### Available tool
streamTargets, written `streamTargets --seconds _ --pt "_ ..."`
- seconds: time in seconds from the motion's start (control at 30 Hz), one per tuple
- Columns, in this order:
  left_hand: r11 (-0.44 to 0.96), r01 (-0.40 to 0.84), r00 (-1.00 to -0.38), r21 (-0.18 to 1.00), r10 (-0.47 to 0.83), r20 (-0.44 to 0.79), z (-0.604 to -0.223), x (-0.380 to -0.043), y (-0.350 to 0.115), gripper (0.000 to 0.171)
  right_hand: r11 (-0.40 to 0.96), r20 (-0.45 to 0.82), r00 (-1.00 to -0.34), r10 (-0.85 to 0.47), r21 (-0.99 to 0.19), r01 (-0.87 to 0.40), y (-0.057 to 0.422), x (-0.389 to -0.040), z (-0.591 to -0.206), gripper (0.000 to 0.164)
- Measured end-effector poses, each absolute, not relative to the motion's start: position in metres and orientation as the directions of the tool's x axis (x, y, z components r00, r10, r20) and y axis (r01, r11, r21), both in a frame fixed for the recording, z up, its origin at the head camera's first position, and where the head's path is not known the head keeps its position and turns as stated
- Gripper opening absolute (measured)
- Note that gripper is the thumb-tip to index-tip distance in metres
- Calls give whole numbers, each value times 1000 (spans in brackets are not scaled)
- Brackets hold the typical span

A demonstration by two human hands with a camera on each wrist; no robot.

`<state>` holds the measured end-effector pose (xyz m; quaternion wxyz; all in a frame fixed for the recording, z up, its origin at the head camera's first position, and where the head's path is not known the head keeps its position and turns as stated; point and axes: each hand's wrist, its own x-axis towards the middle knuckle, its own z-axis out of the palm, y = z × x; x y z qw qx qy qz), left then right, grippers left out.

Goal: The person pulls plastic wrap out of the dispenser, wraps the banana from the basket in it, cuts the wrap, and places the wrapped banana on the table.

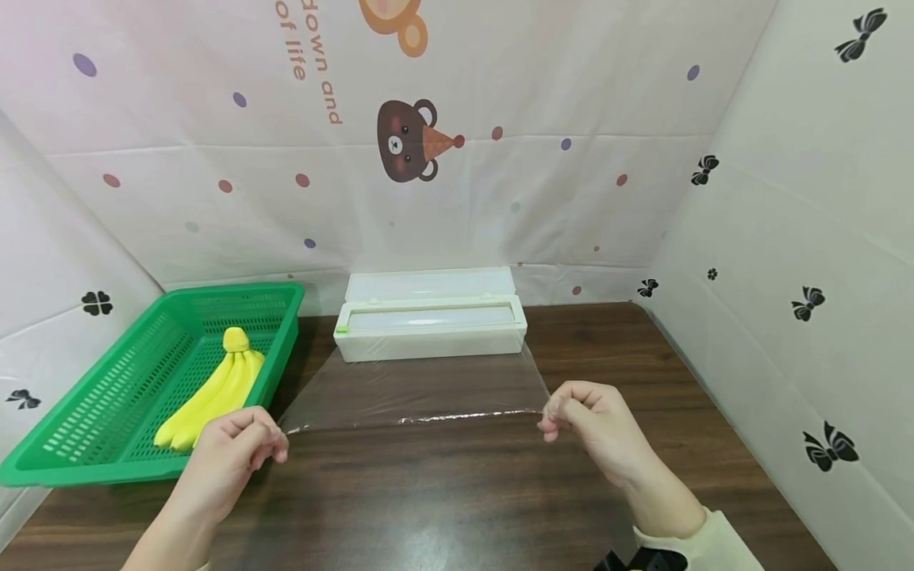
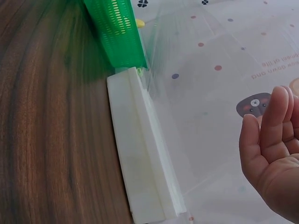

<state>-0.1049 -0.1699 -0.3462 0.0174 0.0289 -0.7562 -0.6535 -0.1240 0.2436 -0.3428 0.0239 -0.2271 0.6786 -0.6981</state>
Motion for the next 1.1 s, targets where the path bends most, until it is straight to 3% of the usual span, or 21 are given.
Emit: streamTargets --seconds 0.4,0.73,1.1 --pt "212 -24 -1000 977 -10 -22 -344 -99 -171 22 84 277 -902 -330 -944 -320 247 -118 -345 30" --pt "219 -51 -993 974 94 -73 -349 -94 -179 17 34 272 -873 -404 -950 -312 253 -113 -352 29" --pt "256 28 -965 966 259 -40 -361 -94 -187 18 39 242 -856 -457 -956 -291 259 -111 -363 21"
